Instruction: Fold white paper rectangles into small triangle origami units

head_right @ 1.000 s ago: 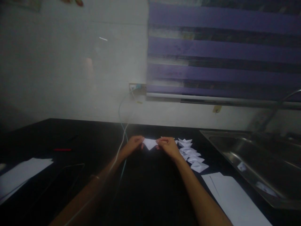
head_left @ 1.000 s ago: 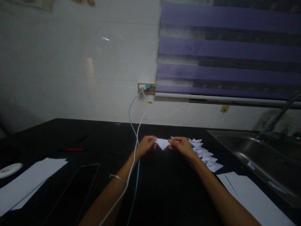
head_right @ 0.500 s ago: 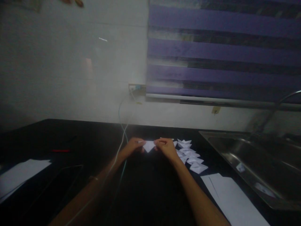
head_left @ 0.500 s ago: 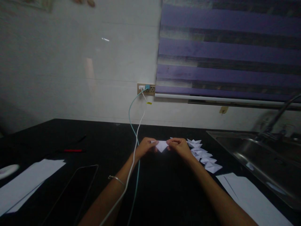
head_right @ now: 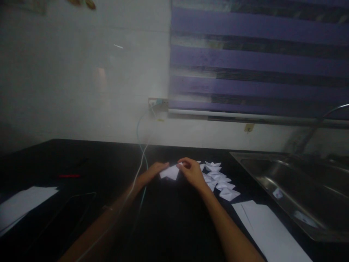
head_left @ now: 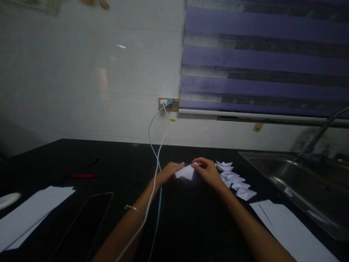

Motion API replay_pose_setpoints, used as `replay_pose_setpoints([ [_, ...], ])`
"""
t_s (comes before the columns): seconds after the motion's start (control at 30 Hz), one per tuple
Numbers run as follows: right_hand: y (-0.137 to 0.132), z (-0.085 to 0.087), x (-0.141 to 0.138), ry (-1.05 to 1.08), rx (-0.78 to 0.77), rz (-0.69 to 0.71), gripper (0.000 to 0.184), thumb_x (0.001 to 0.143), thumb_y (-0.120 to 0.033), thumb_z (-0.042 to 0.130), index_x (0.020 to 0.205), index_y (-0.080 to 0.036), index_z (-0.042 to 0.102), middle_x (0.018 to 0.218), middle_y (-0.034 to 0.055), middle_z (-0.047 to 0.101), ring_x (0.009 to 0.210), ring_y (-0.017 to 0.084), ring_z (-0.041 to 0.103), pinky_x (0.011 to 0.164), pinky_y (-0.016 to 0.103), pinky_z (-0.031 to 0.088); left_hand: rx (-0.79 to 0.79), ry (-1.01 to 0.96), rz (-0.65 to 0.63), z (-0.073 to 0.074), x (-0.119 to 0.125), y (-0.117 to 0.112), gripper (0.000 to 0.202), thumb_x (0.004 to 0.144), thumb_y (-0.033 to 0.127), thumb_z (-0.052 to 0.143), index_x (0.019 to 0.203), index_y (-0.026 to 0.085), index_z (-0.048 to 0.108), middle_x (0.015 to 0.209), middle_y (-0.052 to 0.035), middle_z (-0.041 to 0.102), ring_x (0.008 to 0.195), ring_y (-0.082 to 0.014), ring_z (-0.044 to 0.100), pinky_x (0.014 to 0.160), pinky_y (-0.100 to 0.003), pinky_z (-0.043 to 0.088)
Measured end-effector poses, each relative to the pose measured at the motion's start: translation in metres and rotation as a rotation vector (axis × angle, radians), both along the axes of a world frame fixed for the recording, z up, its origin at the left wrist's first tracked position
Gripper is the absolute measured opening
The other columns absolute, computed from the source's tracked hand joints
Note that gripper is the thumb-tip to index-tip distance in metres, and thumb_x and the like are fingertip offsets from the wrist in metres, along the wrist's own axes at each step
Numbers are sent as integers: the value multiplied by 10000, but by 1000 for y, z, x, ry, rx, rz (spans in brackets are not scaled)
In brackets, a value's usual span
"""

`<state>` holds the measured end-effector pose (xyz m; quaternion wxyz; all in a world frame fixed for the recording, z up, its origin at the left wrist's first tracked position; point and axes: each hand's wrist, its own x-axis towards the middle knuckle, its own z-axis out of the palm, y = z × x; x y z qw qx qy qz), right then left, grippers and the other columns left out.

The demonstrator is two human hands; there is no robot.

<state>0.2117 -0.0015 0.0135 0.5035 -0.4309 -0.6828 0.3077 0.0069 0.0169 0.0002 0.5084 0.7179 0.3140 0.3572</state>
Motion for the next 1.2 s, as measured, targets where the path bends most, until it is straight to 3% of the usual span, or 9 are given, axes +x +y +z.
replay_pose_setpoints([
  [0.1,-5,1,-5,-86,52,31,241,769,-370,638,932,-195,669,709,13,651,646,162,600,588,266,440,39,26,-27,-1,3,-2,473,839,532,507,757,96,674,641,-17,596,582,-109,502,554,-222,349],
  [0.23,-9,2,-11,13,49,13,327,767,-383,644,1034,-207,576,681,-7,636,610,160,592,571,263,447,39,17,-78,-3,9,-6,483,851,546,479,776,99,644,667,-29,606,586,-120,531,548,-224,371],
  [0.37,-7,4,-10,170,53,-49,286,752,-379,659,944,-206,535,737,13,657,676,176,625,620,279,477,13,-42,-81,-4,12,-6,508,879,558,417,837,94,621,690,-58,632,590,-125,564,542,-217,386],
  [0.53,-1,0,-7,105,45,-25,184,779,-362,618,798,-180,603,757,37,657,727,184,623,649,287,476,5,-83,-23,-5,15,-4,531,875,599,383,814,107,575,576,-17,564,486,-93,488,475,-197,336],
  [0.73,-4,-7,-15,8,60,7,174,789,-333,592,836,-174,643,776,40,658,733,183,618,671,298,477,-79,-81,-49,-3,17,-9,611,854,670,321,714,121,551,507,7,499,437,-92,445,467,-221,332],
  [0.93,-6,-5,-20,70,17,1,159,742,-307,619,830,-175,635,762,35,650,730,177,616,669,294,486,-68,24,-33,-9,17,-5,714,862,693,184,631,128,553,497,-12,506,439,-106,457,491,-238,359],
  [1.07,-2,-9,-20,143,-45,17,178,707,-298,646,829,-170,622,733,28,638,679,159,603,633,281,481,-42,41,2,-11,17,-4,692,881,665,209,693,118,589,543,-27,542,479,-115,479,512,-241,364],
  [1.2,1,-13,-20,150,-56,-8,186,683,-274,644,833,-170,606,704,12,621,634,143,582,594,267,465,-12,37,38,-13,19,-4,649,893,633,255,866,99,623,597,-27,569,526,-123,490,535,-241,365],
])
